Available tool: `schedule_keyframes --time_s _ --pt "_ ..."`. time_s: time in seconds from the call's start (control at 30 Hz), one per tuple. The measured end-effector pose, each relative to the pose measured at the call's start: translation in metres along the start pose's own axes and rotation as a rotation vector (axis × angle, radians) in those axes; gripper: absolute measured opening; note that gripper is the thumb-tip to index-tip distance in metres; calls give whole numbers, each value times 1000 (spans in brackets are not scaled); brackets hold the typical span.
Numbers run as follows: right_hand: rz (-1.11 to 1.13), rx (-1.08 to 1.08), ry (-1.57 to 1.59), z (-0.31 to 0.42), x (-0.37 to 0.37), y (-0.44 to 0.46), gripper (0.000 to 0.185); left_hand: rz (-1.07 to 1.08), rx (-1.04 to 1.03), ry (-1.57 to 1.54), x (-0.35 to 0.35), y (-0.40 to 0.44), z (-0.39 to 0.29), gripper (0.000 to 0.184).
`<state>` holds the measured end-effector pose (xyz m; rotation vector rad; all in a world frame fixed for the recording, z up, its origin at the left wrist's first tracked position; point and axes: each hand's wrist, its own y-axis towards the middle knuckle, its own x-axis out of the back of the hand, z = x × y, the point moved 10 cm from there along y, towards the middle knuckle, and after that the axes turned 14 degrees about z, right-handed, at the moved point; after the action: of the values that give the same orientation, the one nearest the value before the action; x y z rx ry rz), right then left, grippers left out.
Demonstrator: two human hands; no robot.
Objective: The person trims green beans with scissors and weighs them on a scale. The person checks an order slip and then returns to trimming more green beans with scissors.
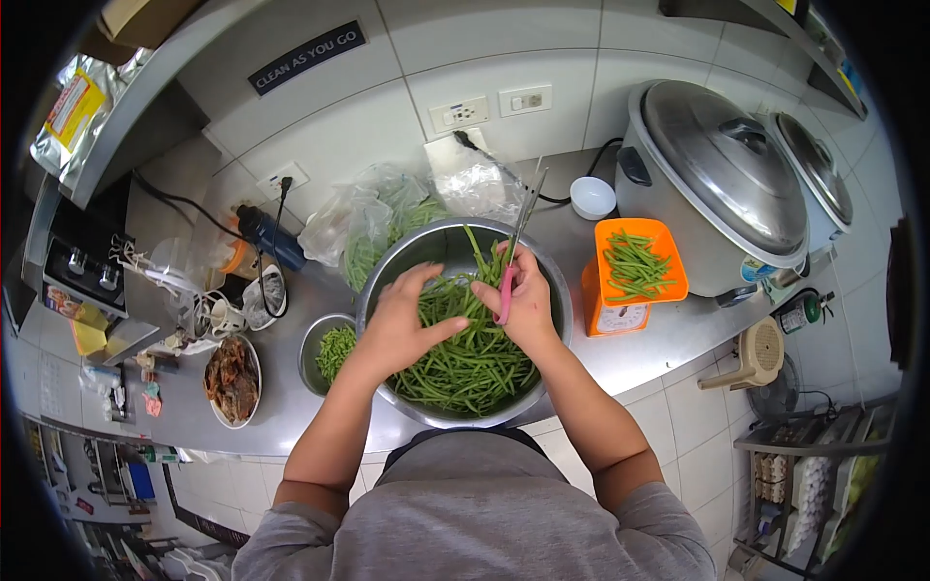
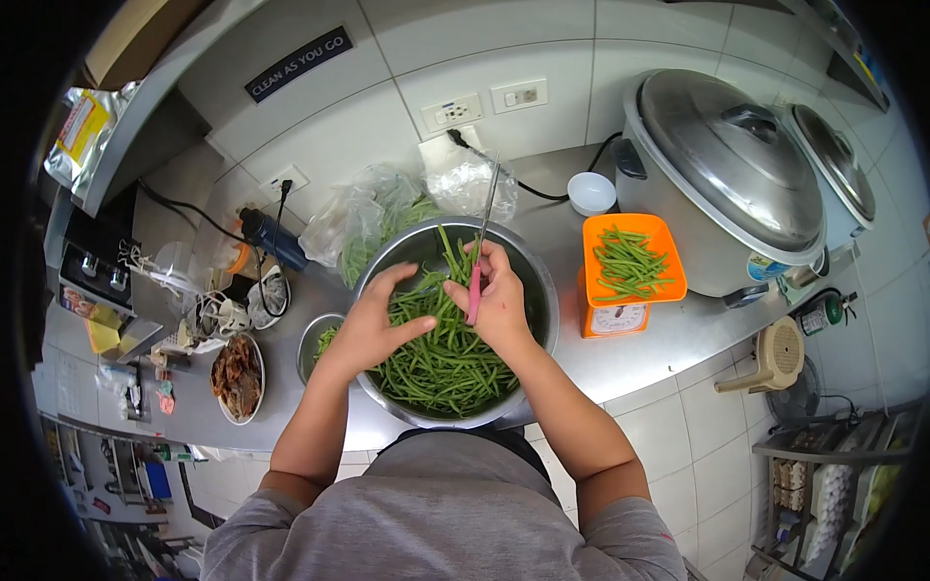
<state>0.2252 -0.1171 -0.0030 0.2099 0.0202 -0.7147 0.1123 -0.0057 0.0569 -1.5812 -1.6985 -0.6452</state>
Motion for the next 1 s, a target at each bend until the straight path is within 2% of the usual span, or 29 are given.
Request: schedule_keyframes --time_s 0.03,0.07,0.1,0.13,0.17,0.2,0.23,0.3,0.33,0.37,0.4,0.43,0.5,0.53,0.6,0.67,0.7,0.73,0.8,0.83,1.0 --pt "23 45 15 13 -7 0 51 -39 -125 -165 -3 3 -10 79" --pt "45 92 30 21 -15 2 50 -30 -145 -266 -12 5 -16 71" --pt "22 242 68 36 -20 3 50 58 -126 -275 -25 9 -12 64" --pt "31 244 67 35 -18 5 50 148 -110 -285 -39 15 -5 57" --pt "35 148 122 22 -13 8 52 28 -95 -155 -39 14 2 41" --pt "33 52 176 14 -10 10 54 26 -97 -157 -37 14 5 41" --pt "16 50 45 23 -7 5 53 99 -26 -150 -42 14 15 36" --pt "-4 48 88 16 -5 1 51 244 108 -61 -44 10 24 28" --pt "-15 50 132 12 -4 1 49 242 109 -63 -41 7 35 28" --pt "-97 157 97 23 7 1 49 208 137 104 -34 3 52 33" --pt "-136 141 37 16 20 3 50 175 164 271 -28 1 61 43" --pt "-126 112 35 15 27 6 50 175 167 271 -20 -3 47 43" --pt "-119 84 34 19 28 7 50 -84 322 467 24 -21 24 71" --pt "-91 87 75 24 18 6 50 -82 322 466 23 -17 20 71" --pt "-69 157 68 32 -1 5 51 59 -136 -205 1 2 -16 95" --pt "-31 31 69 21 -18 1 53 161 -58 -391 -29 16 -17 94" --pt "14 82 39 22 -26 2 59 51 -129 -546 -39 24 -4 82" --pt "15 87 38 22 -24 2 59 48 -132 -544 -43 26 4 82" --pt "37 -11 -35 13 -14 0 64 75 63 -455 -52 26 31 57" --pt "55 -11 -6 13 -8 2 66 99 31 -597 -54 20 28 36" --pt "142 -32 85 15 4 11 63 109 -16 -513 -62 15 35 35"
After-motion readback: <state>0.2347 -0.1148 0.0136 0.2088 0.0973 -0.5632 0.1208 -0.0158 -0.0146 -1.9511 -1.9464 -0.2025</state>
